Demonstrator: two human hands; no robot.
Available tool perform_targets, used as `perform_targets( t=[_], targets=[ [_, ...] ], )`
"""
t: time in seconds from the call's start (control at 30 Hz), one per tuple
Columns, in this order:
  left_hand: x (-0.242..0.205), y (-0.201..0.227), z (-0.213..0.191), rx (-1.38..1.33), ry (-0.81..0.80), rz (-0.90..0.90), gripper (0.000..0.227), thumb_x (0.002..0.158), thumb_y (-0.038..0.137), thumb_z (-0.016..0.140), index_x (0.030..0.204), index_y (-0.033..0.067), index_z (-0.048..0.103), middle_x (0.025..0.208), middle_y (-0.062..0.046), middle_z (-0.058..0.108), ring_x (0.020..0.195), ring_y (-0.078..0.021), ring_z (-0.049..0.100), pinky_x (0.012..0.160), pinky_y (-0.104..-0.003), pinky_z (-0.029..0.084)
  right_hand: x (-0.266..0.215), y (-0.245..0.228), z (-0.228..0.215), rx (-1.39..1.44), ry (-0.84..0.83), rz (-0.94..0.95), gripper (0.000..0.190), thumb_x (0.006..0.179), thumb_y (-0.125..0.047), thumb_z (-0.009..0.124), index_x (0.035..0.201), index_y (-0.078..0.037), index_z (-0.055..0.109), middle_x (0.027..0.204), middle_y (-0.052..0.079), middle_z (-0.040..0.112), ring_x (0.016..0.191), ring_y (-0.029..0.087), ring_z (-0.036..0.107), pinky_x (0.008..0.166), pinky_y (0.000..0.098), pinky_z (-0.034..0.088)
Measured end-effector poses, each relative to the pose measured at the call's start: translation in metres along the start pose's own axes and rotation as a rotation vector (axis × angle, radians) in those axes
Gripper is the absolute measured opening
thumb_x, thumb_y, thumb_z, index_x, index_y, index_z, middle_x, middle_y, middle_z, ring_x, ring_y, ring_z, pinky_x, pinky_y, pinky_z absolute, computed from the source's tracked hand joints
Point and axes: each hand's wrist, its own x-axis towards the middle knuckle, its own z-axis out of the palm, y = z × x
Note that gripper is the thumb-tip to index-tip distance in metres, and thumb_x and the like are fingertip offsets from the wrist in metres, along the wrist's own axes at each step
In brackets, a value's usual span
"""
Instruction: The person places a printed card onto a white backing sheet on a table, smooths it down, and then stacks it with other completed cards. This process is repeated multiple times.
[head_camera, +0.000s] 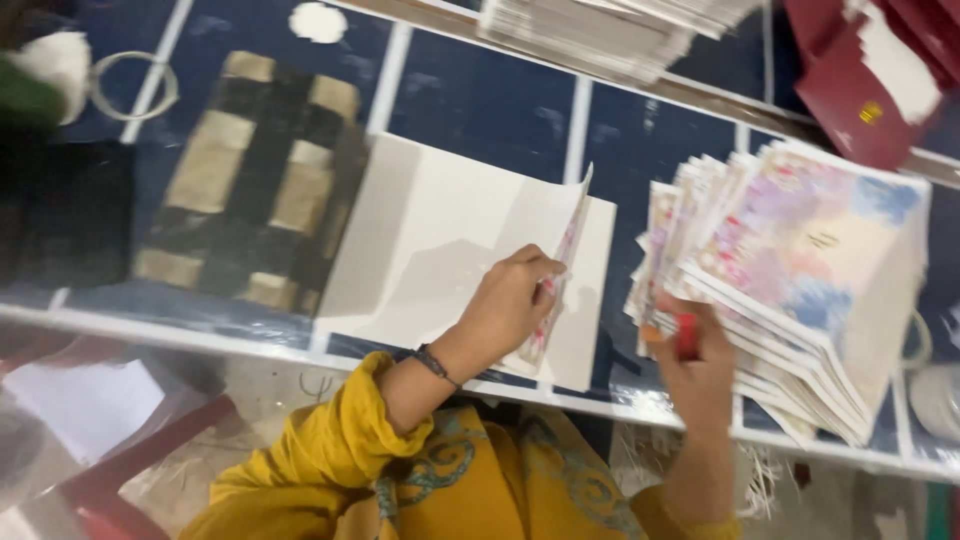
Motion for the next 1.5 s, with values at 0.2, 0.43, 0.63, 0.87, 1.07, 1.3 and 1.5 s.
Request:
perform_targets(
  t=[0.2, 0.43, 0.63, 0.87, 1.07, 1.3, 1.5],
  targets=[
    [-0.029, -0.042, -0.090, 0.160, 0.145, -0.138, 0.041, 0.085, 0.004, 0.067, 0.121, 0.0209, 0.078, 0.109, -0.013, 0.068, 0.091, -0.0414, 0.074, 0.074, -0.055, 0.063, 0.021, -0.071, 0.135, 0.006, -0.152, -0.256, 0.065, 0.077, -0.035, 0.091, 0.135, -0.011, 0.073, 0.118, 0.019, 0.067, 0.086, 0.039, 0.074, 0.079, 0.0441, 0.062],
    [-0.048, -0.056, -0.107, 0.215, 0.228, -0.116, 0.041, 0.088, 0.001, 0.064, 0.128, 0.0101, 0.071, 0.127, -0.022, 0.058, 0.120, -0.0445, 0.058, 0.097, -0.053, 0.048, 0.024, -0.127, 0.192, -0.354, -0.376, -0.071, 0.068, 0.088, -0.062, 0.069, 0.150, -0.036, 0.057, 0.156, 0.015, 0.034, 0.109, 0.051, 0.067, 0.096, 0.0640, 0.057],
    [-0.039, -0.072, -0.084, 0.217, 0.309, 0.091, 0.039, 0.093, -0.001, 0.059, 0.132, -0.0021, 0.064, 0.148, -0.031, 0.051, 0.140, -0.0470, 0.048, 0.115, -0.055, 0.038, 0.023, -0.119, 0.225, -0.488, -0.324, -0.189, 0.053, 0.085, -0.039, 0.080, 0.136, -0.027, 0.069, 0.153, 0.022, 0.036, 0.108, 0.050, 0.070, 0.088, 0.0586, 0.062],
    [-0.008, -0.098, -0.044, 0.206, 0.389, 0.086, 0.040, 0.106, 0.034, 0.049, 0.133, 0.0077, 0.064, 0.143, -0.017, 0.062, 0.142, -0.0359, 0.053, 0.118, -0.063, 0.035, 0.021, -0.061, 0.250, -0.733, 0.018, -0.647, 0.035, 0.099, -0.021, 0.068, 0.128, -0.001, 0.069, 0.140, 0.023, 0.049, 0.084, 0.037, 0.075, 0.058, 0.0418, 0.062],
    [-0.004, -0.125, -0.038, 0.170, 0.527, 0.166, 0.049, 0.103, 0.053, 0.048, 0.126, 0.0123, 0.061, 0.124, -0.010, 0.069, 0.125, -0.0306, 0.066, 0.114, -0.052, 0.044, 0.027, -0.113, 0.227, -0.583, -0.302, -0.547, 0.046, 0.101, -0.042, 0.063, 0.131, -0.008, 0.066, 0.140, 0.026, 0.042, 0.127, 0.050, 0.058, 0.063, 0.0569, 0.063],
    [-0.015, -0.101, -0.060, 0.181, 0.373, 0.210, 0.050, 0.108, 0.048, 0.043, 0.142, 0.0131, 0.056, 0.128, -0.014, 0.065, 0.126, -0.0358, 0.062, 0.109, -0.050, 0.044, 0.036, -0.115, 0.169, -0.572, -0.619, -0.194, 0.051, 0.101, -0.018, 0.054, 0.151, -0.007, 0.051, 0.151, 0.023, 0.032, 0.106, 0.051, 0.068, 0.080, 0.0618, 0.064],
    [-0.009, -0.099, -0.046, 0.597, 0.069, -0.008, 0.055, 0.107, 0.036, 0.048, 0.161, 0.0283, 0.039, 0.163, -0.017, 0.040, 0.154, -0.0387, 0.032, 0.125, -0.056, 0.017, -0.026, -0.137, 0.147, -0.284, -0.381, 0.894, 0.055, 0.085, -0.066, 0.075, 0.112, -0.019, 0.065, 0.093, 0.007, 0.071, 0.080, 0.028, 0.071, 0.067, 0.0404, 0.050]
  ],
)
